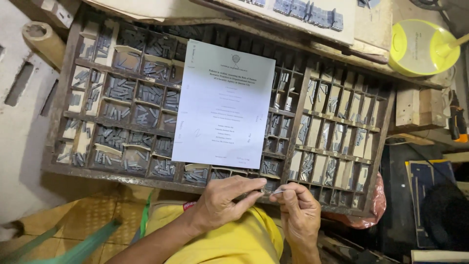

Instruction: Manually arranging metal type characters into a printing frame by picking them from a type case and following a reference document.

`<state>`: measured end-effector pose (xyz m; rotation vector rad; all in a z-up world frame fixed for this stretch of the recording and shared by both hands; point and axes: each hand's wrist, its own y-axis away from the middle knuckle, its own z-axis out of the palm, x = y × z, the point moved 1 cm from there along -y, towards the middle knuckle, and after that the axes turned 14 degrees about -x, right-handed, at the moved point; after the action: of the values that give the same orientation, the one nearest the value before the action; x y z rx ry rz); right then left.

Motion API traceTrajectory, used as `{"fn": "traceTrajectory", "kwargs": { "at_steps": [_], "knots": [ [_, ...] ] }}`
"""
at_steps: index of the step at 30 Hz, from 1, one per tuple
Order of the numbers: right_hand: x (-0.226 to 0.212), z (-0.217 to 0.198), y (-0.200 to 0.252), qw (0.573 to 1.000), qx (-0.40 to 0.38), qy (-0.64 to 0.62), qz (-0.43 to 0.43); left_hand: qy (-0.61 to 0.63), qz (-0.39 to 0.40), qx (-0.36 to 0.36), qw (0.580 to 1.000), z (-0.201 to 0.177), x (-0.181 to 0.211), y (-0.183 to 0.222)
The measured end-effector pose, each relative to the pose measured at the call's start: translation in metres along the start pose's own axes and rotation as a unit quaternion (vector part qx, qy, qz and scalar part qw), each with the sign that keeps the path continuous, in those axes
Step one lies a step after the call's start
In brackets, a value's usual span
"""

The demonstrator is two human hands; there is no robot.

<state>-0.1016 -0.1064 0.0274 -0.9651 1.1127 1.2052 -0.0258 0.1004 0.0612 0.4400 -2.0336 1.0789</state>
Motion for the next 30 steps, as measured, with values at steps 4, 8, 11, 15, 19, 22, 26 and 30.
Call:
{"fn": "traceTrajectory", "kwargs": {
  "at_steps": [4,8,11,15,19,22,26,30],
  "knots": [
    [-0.009,0.016,0.002,0.998,-0.025,-0.047,-0.024,-0.003,0.006,0.009,1.0,0.003,0.0,-0.001],
    [-0.001,0.023,0.0,0.99,-0.053,-0.132,-0.011,-0.014,0.007,0.026,1.0,0.005,-0.001,-0.003],
    [0.014,0.008,-0.008,0.962,-0.067,-0.225,0.137,0.045,-0.018,0.032,0.998,0.002,-0.002,-0.008],
    [0.034,-0.011,-0.009,0.895,-0.066,-0.29,0.332,0.159,-0.104,-0.029,0.981,-0.009,0.0,-0.009],
    [-0.011,0.017,-0.048,0.948,-0.133,-0.136,0.255,0.072,-0.062,-0.021,0.995,-0.01,-0.016,0.003],
    [-0.035,0.004,-0.106,0.937,-0.06,0.305,0.16,0.027,-0.045,-0.035,0.998,-0.012,-0.023,0.011],
    [-0.049,-0.013,-0.186,0.737,-0.057,0.671,0.063,0.016,-0.07,-0.01,0.997,-0.023,-0.015,0.008],
    [-0.069,0.011,-0.227,0.642,-0.088,0.744,0.166,-0.02,-0.062,0.049,0.997,-0.033,-0.01,0.005]
  ]
}}
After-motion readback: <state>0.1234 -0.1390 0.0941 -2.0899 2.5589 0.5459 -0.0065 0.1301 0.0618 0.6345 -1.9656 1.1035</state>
